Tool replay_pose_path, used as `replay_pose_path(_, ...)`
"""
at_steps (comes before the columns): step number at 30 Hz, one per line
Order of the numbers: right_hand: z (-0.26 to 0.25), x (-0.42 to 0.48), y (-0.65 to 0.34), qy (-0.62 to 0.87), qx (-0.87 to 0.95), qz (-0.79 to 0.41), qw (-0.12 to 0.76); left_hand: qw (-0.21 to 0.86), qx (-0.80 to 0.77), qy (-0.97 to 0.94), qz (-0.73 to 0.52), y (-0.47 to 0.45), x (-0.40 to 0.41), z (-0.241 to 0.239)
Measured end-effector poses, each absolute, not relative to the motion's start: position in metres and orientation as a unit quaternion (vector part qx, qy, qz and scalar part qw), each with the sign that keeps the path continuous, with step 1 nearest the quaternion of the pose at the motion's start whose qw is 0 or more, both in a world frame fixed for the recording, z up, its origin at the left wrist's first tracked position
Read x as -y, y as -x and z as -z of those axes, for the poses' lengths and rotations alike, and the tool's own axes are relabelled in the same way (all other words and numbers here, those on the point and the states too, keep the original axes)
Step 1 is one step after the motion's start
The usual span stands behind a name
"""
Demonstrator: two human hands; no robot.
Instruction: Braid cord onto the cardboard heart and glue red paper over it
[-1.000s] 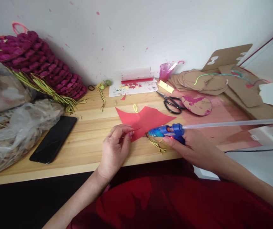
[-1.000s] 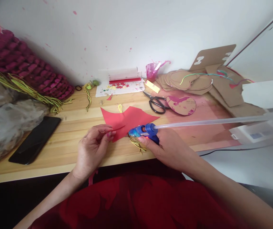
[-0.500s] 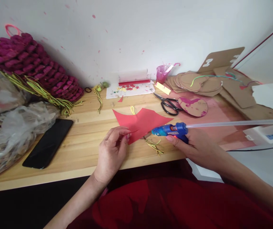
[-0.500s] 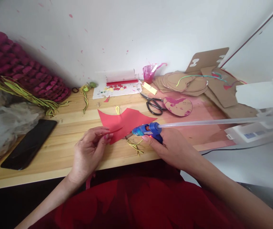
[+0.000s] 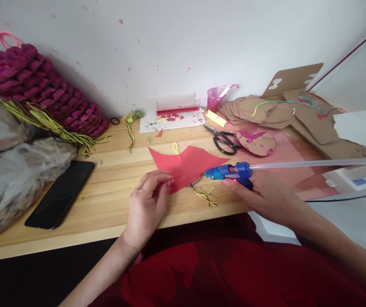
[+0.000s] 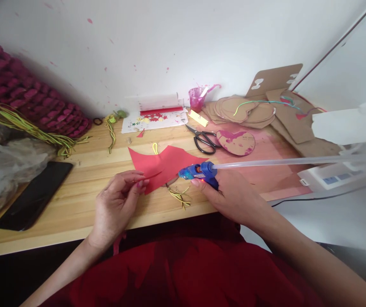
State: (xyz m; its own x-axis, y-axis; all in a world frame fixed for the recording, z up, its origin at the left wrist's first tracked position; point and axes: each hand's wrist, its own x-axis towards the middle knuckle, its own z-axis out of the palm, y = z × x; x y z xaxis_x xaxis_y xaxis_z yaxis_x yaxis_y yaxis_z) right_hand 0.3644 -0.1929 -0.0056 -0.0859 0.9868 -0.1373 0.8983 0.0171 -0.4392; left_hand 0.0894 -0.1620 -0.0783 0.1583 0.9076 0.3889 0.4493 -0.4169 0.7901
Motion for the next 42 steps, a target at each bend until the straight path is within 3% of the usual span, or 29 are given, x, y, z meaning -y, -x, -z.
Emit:
replay_pose_path(9, 0.005, 0.193, -0.367, 0.658, 0.721, -0.189, 0.105, 0.249, -0.478, -0.718, -0.44, -0.09, 0.162, 0.077)
replay_pose_path(16, 0.004, 0.193, -0.37, 0.669, 0.712, -0.195, 0.09, 0.183, -0.477, -0.742, -0.433, -0.092, 0.162, 0.072)
replay_pose_path(27, 0.002, 0.196, -0.374, 0.663, 0.711, -0.202, 0.115, 0.197, -0.47, -0.744, -0.433, -0.089, 0.163, 0.076)
replay_pose_path(37, 0.004, 0.18, -0.357, 0.639, 0.526, -0.475, 0.299, 0.137, -0.438, -0.781, -0.423, -0.089, 0.168, 0.076)
replay_pose_path(42, 0.01, 0.172, -0.34, 0.628, 0.498, -0.516, 0.301, 0.119, -0.409, -0.811, -0.401, -0.088, 0.172, 0.075)
